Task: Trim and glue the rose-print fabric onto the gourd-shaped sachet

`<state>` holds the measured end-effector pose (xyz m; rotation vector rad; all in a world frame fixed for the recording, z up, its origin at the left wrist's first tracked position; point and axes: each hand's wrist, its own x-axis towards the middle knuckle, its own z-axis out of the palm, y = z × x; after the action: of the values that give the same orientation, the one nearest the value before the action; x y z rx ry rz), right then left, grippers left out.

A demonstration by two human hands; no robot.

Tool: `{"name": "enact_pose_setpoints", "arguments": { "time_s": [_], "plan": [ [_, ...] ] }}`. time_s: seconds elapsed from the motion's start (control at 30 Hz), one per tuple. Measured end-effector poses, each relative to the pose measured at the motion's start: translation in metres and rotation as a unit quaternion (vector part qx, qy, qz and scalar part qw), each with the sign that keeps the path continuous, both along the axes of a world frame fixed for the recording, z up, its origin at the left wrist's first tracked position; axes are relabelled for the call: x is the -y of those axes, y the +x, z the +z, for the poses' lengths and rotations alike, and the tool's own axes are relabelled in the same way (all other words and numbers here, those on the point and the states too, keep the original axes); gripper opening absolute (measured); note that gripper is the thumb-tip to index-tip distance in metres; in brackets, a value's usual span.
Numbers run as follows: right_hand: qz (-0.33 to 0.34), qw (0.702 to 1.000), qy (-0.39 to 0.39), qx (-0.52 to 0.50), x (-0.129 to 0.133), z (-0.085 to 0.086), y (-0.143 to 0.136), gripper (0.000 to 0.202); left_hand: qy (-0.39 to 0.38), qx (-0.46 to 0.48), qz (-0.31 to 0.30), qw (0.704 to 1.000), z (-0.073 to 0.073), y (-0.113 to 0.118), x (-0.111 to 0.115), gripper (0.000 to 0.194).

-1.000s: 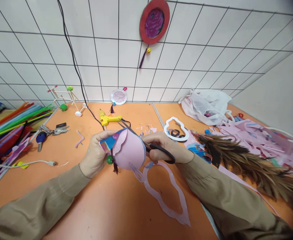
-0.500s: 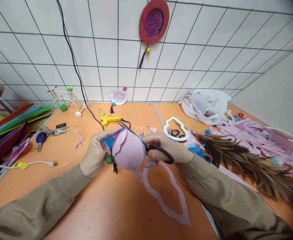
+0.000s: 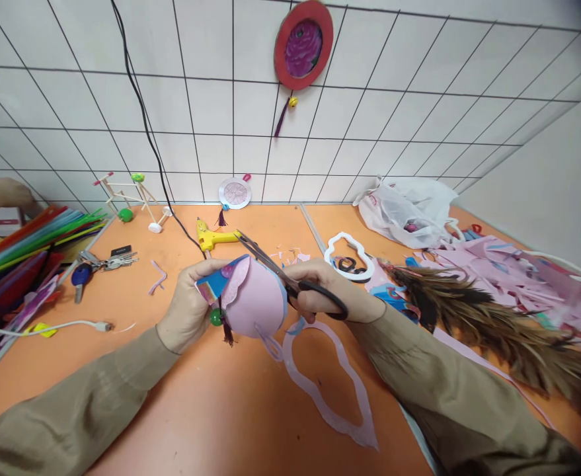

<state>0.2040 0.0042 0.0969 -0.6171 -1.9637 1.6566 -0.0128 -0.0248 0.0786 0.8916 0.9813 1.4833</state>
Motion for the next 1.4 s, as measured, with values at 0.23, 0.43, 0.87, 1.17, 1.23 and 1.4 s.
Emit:
{"name": "enact_pose_setpoints", "arguments": {
  "time_s": [0.23, 0.43, 0.87, 1.17, 1.23, 1.4],
  "plan": [
    [-0.069, 0.997, 0.025, -0.001, -0.002, 0.007, 0.006, 0.038, -0.015, 0.01, -0.01, 1.0, 0.004, 0.001, 0.0, 0.031],
    [-0.001, 0.993, 0.084, 0.083, -0.005, 0.013, 0.013, 0.014, -0.012, 0.015, 0.006, 1.0, 0.004, 0.0, -0.001, 0.032],
    [-0.191, 0.944, 0.155, 0.22, -0.017, 0.008, 0.017, 0.047, 0.191, -0.21, -0.005, 0.959, -0.003, -0.018, -0.005, 0.02],
    [-0.2, 0.695, 0.309, 0.617, -0.046, -0.017, 0.033, 0.045, 0.547, -0.464, -0.062, 0.694, 0.027, -0.038, 0.001, 0.048],
    [-0.184, 0.69, 0.311, 0.627, -0.048, -0.022, 0.033, 0.044, 0.554, -0.459, -0.05, 0.693, 0.028, -0.036, 0.0, 0.047],
    [-0.18, 0.706, 0.309, 0.612, -0.05, -0.028, 0.031, 0.044, 0.562, -0.459, -0.039, 0.687, 0.032, -0.034, 0.003, 0.053]
  ]
}}
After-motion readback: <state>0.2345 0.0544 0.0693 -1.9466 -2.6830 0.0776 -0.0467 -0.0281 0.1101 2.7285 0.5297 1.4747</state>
